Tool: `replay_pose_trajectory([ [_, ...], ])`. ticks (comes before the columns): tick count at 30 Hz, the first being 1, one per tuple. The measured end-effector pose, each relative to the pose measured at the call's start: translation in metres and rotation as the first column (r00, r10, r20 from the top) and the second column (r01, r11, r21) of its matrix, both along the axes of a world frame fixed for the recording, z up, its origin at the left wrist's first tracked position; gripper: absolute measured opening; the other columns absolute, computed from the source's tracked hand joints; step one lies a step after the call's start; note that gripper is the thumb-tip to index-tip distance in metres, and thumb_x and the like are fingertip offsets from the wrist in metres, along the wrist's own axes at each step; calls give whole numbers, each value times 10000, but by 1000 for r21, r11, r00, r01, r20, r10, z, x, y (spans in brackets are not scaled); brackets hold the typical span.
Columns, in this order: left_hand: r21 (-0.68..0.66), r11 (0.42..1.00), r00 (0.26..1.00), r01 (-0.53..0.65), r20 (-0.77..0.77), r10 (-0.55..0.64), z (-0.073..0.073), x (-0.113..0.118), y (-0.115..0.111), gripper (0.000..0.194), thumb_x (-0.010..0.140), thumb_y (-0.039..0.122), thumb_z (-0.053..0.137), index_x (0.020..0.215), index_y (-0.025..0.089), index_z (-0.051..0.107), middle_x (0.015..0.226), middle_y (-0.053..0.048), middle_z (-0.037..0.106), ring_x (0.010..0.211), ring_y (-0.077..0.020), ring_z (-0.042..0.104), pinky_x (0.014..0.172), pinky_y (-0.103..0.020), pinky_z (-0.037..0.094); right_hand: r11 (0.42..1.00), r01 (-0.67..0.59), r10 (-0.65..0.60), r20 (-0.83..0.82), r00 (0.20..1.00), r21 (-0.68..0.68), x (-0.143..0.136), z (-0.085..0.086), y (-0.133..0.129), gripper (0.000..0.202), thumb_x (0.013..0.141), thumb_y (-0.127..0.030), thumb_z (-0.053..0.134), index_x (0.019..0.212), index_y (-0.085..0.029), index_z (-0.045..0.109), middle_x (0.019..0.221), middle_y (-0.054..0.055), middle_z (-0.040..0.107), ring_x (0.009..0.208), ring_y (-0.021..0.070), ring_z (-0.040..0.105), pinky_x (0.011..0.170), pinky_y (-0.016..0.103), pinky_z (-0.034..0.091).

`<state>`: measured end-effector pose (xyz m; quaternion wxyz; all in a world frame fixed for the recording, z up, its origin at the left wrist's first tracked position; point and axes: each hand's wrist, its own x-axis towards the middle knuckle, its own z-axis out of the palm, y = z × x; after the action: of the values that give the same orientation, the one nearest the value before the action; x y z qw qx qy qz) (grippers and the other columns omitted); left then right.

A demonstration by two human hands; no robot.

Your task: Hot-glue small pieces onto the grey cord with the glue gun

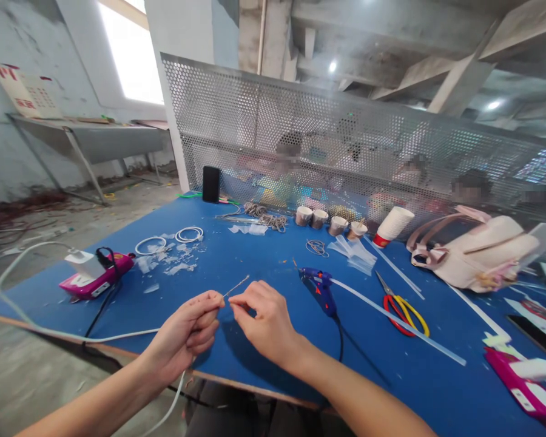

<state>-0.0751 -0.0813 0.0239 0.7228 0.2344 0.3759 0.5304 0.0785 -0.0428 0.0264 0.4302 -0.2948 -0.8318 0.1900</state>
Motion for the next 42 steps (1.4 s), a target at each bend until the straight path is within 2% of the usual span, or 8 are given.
replay_pose_trajectory([
  [4,-9,998,996,61,58,-61,-4,0,1,175,677,272,674,646,174,534,374,135,213,306,-11,106,279,-116,110,948,-28,-23,-155,988,-318,-1,-5,0,119,784,-200,589,745,-176,699,629,-11,545,584,112,478,539,226,367],
  [9,-3,988,983,155,103,-154,-8,-2,1,174,673,273,688,638,172,551,370,135,217,299,-8,98,266,-114,120,790,-144,-23,-265,964,-595,-1,-10,7,142,732,-299,637,686,-174,685,613,-15,551,579,114,452,531,229,350],
  [15,4,960,959,281,42,-281,-7,-6,0,152,673,270,675,630,173,567,353,138,210,280,-6,90,269,-126,95,791,-175,81,-183,980,-586,4,-1,16,103,705,-260,651,683,-165,685,621,-27,537,560,95,430,532,224,333],
  [22,-126,926,910,357,-177,-375,1,-8,-3,118,646,220,629,603,182,525,329,137,217,288,-16,96,299,-158,51,736,-287,423,85,902,-613,14,27,38,114,693,-244,707,646,-145,675,614,-42,505,562,80,420,514,205,323],
  [29,-57,990,911,127,-388,-139,2,-3,-5,151,696,272,600,629,191,492,347,135,228,305,-24,132,325,-170,51,867,-260,404,295,866,-426,11,42,35,74,747,-172,683,679,-147,669,659,-31,551,603,88,486,557,201,360],
  [33,17,1000,941,-22,-339,26,5,2,-5,193,710,313,613,640,188,483,381,133,241,314,-18,159,330,-154,64,976,-210,217,411,885,-64,7,36,19,84,792,-159,648,712,-165,671,663,-8,590,657,121,507,627,241,362],
  [37,34,996,974,-81,-210,86,3,6,-5,192,709,295,626,646,187,480,387,128,258,310,-13,163,323,-140,85,957,-108,-9,399,917,269,5,19,6,166,863,-188,552,745,-164,666,672,29,601,664,156,491,611,285,330],
  [42,20,999,999,-35,-16,36,-5,7,-3,186,714,290,646,673,194,492,386,130,245,303,-15,143,305,-129,112,978,-5,-38,202,979,209,5,0,-1,192,885,-192,516,773,-160,669,675,31,600,661,150,494,629,284,351],
])
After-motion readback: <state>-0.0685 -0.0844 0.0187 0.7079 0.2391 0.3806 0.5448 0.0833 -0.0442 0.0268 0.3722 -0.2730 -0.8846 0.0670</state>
